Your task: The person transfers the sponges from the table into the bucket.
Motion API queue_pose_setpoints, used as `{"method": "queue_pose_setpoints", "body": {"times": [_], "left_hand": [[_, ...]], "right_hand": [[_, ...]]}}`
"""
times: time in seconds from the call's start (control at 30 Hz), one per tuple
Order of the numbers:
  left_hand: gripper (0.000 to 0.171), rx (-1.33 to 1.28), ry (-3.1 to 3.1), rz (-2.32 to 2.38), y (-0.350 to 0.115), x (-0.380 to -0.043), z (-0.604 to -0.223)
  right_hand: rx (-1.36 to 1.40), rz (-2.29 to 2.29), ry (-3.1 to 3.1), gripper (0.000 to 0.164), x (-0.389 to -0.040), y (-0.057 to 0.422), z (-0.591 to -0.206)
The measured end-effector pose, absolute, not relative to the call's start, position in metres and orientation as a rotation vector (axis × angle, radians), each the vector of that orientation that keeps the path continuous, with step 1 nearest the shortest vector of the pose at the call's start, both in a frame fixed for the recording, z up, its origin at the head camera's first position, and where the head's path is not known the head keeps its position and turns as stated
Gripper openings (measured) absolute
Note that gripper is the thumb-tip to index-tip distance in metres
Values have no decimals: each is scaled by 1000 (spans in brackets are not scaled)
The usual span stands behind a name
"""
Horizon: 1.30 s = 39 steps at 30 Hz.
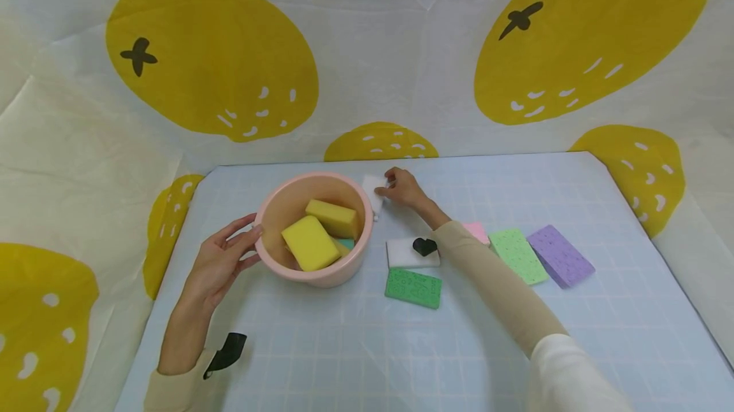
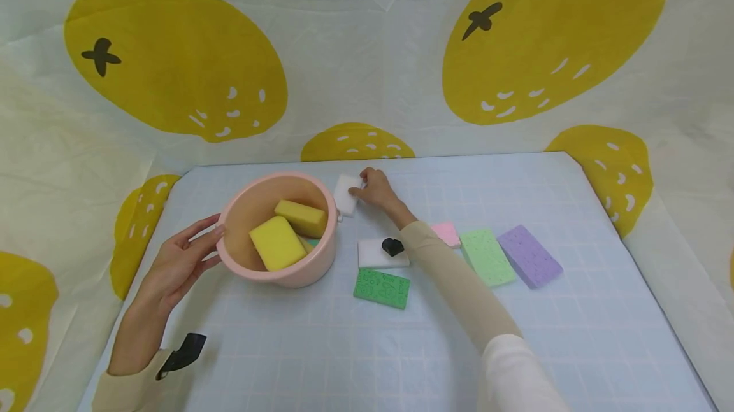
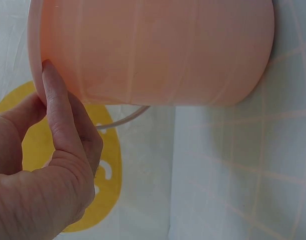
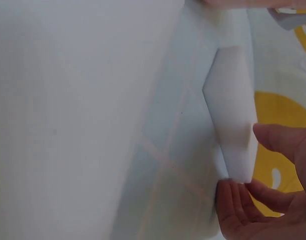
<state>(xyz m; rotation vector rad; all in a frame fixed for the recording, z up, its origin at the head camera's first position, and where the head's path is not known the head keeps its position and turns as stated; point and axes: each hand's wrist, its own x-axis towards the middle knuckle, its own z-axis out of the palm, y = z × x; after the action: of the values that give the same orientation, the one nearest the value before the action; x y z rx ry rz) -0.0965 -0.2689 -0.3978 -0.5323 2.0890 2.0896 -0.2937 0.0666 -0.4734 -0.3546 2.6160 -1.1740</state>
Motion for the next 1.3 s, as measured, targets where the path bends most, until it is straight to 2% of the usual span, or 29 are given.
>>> {"method": "queue_pose_setpoints", "body": {"times": [0.23, 0.5, 0.8, 1.3], "left_hand": [[84, -541, 2095, 2084, -269, -96, -397], [86, -555, 2109, 2054, -268, -97, -397], [87, -564, 2090, 2058, -270, -97, -394], [87, -556, 2075, 2075, -269, -96, -393]], "right_hand": [[-343, -1072, 2638, 62, -293, 63, -473], [-297, -1236, 2615, 56, -287, 64, -474], [-228, -1524, 2558, 40, -286, 68, -471], [-259, -1584, 2578, 41, -283, 92, -454]]}}
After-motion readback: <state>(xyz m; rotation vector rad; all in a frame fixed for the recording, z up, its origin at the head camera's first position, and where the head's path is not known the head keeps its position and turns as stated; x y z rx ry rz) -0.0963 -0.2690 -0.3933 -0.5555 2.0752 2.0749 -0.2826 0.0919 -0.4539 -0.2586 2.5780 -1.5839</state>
